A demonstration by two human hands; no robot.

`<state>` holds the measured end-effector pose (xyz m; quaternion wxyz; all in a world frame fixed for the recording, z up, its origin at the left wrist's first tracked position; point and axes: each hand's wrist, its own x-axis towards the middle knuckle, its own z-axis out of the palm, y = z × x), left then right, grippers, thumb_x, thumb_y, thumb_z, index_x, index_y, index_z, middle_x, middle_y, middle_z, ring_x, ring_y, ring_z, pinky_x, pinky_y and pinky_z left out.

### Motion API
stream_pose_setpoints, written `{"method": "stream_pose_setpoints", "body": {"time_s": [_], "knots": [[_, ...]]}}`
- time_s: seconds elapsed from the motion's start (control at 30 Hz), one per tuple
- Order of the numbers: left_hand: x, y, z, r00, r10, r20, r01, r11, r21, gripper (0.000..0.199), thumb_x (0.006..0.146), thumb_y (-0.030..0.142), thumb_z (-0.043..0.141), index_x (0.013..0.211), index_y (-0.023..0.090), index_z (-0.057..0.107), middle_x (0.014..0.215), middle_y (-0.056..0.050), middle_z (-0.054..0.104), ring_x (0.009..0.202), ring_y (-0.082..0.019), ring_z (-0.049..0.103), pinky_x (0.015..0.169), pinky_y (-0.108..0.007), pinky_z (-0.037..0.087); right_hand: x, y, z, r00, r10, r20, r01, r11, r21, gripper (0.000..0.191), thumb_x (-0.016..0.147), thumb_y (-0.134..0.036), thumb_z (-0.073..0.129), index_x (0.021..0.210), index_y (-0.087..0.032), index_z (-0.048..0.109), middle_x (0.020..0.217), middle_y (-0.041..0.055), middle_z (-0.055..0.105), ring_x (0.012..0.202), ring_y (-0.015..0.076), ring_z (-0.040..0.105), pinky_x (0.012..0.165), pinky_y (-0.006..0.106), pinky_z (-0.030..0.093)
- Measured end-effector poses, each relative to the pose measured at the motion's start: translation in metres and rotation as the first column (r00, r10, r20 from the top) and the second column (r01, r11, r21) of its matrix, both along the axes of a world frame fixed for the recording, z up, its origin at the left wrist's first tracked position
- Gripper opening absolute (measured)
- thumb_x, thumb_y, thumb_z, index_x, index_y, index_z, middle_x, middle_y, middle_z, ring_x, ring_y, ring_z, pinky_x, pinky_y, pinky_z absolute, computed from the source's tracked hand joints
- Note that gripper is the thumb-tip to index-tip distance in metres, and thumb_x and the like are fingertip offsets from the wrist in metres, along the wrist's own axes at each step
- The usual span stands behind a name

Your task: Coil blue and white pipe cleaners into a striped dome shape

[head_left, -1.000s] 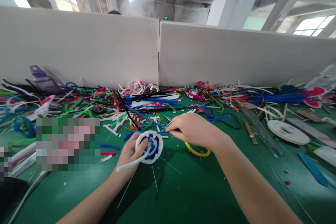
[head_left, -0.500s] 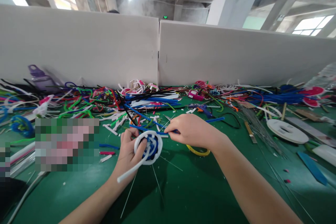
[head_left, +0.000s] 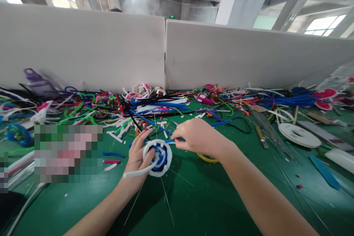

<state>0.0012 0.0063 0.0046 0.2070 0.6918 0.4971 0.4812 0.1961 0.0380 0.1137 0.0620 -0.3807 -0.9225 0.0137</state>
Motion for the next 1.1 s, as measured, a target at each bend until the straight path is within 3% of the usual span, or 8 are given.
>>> {"method": "stream_pose_setpoints", "body": {"time_s": [0.13,0.23,0.33,0.53,0.63,0.8,0.93,1.1], "knots": [[0.003,0.001,-0.001,0.953,0.045,0.299,0.021,0.976,-0.215,0.02,0.075,0.027,0.058,0.091,0.025,0.07,0.111,-0.006,0.067,0.119,-0.026,0.048,0.105,-0.037,0.028,0.003,0.001,0.001,0.998,0.042,-0.05,-0.044,0.998,-0.044,0.023,0.079,-0.021,0.052,0.088,-0.02,0.073,0.082,0.0043,0.071,0.073,0.0161,0.061,0.059,0.026,0.036],[0.004,-0.002,-0.002,0.872,0.186,0.452,0.003,0.922,-0.386,0.019,0.066,0.029,0.068,0.083,0.021,0.071,0.092,-0.006,0.071,0.097,-0.026,0.061,0.083,-0.03,0.045,0.007,0.002,0.003,0.995,0.057,-0.08,-0.063,0.996,-0.065,0.024,0.08,-0.02,0.052,0.092,-0.02,0.073,0.086,0.0038,0.072,0.078,0.0171,0.062,0.064,0.027,0.039],[0.004,-0.003,0.0,0.811,0.214,0.544,0.093,0.872,-0.481,0.02,0.064,0.032,0.071,0.077,0.017,0.07,0.072,-0.003,0.069,0.07,-0.02,0.063,0.06,-0.025,0.048,0.013,0.003,0.007,0.989,0.064,-0.136,-0.079,0.991,-0.109,0.027,0.082,-0.017,0.05,0.099,-0.02,0.071,0.096,0.0034,0.072,0.086,0.0176,0.063,0.07,0.027,0.041],[0.007,0.004,0.014,0.482,0.491,0.726,0.172,0.759,-0.628,0.007,0.068,0.016,0.064,0.073,0.011,0.067,0.062,-0.005,0.07,0.053,-0.016,0.064,0.053,-0.025,0.052,0.031,0.008,0.018,0.937,0.012,-0.35,-0.119,0.95,-0.288,0.026,0.085,-0.02,0.05,0.107,-0.019,0.065,0.091,0.0029,0.071,0.076,0.0131,0.063,0.068,0.024,0.043],[0.008,0.006,0.021,0.377,0.54,0.752,0.202,0.745,-0.636,0.01,0.072,0.009,0.059,0.079,0.011,0.066,0.065,-0.006,0.071,0.054,-0.016,0.066,0.051,-0.026,0.054,0.037,0.012,0.019,0.892,-0.042,-0.449,-0.14,0.921,-0.365,0.025,0.085,-0.023,0.052,0.105,-0.018,0.066,0.087,0.0039,0.07,0.072,0.0116,0.061,0.064,0.023,0.044],[0.008,0.004,0.025,0.353,0.537,0.766,0.242,0.738,-0.63,0.012,0.075,0.008,0.056,0.082,0.012,0.064,0.061,-0.004,0.069,0.049,-0.016,0.065,0.046,-0.025,0.053,0.041,0.02,0.014,0.843,-0.163,-0.512,-0.191,0.799,-0.57,0.028,0.088,-0.032,0.049,0.106,-0.018,0.066,0.08,0.0037,0.068,0.053,0.0073,0.049,0.049,0.021,0.038],[0.006,0.004,0.021,0.329,0.546,0.77,0.26,0.731,-0.63,0.011,0.075,0.01,0.057,0.084,0.012,0.063,0.065,-0.005,0.07,0.053,-0.017,0.066,0.049,-0.026,0.055,0.039,0.023,0.01,0.831,-0.18,-0.526,-0.219,0.764,-0.607,0.026,0.085,-0.03,0.053,0.103,-0.017,0.066,0.078,0.0031,0.067,0.061,0.009,0.054,0.055,0.021,0.041],[0.002,0.009,0.012,0.25,0.475,0.844,0.275,0.801,-0.532,0.01,0.076,0.014,0.056,0.082,0.013,0.064,0.07,-0.004,0.07,0.058,-0.015,0.065,0.058,-0.029,0.056,0.028,0.019,0.007,0.878,-0.089,-0.47,-0.259,0.738,-0.623,0.028,0.081,-0.027,0.059,0.107,-0.018,0.066,0.081,0.0039,0.069,0.076,0.0131,0.06,0.064,0.023,0.044]]}}
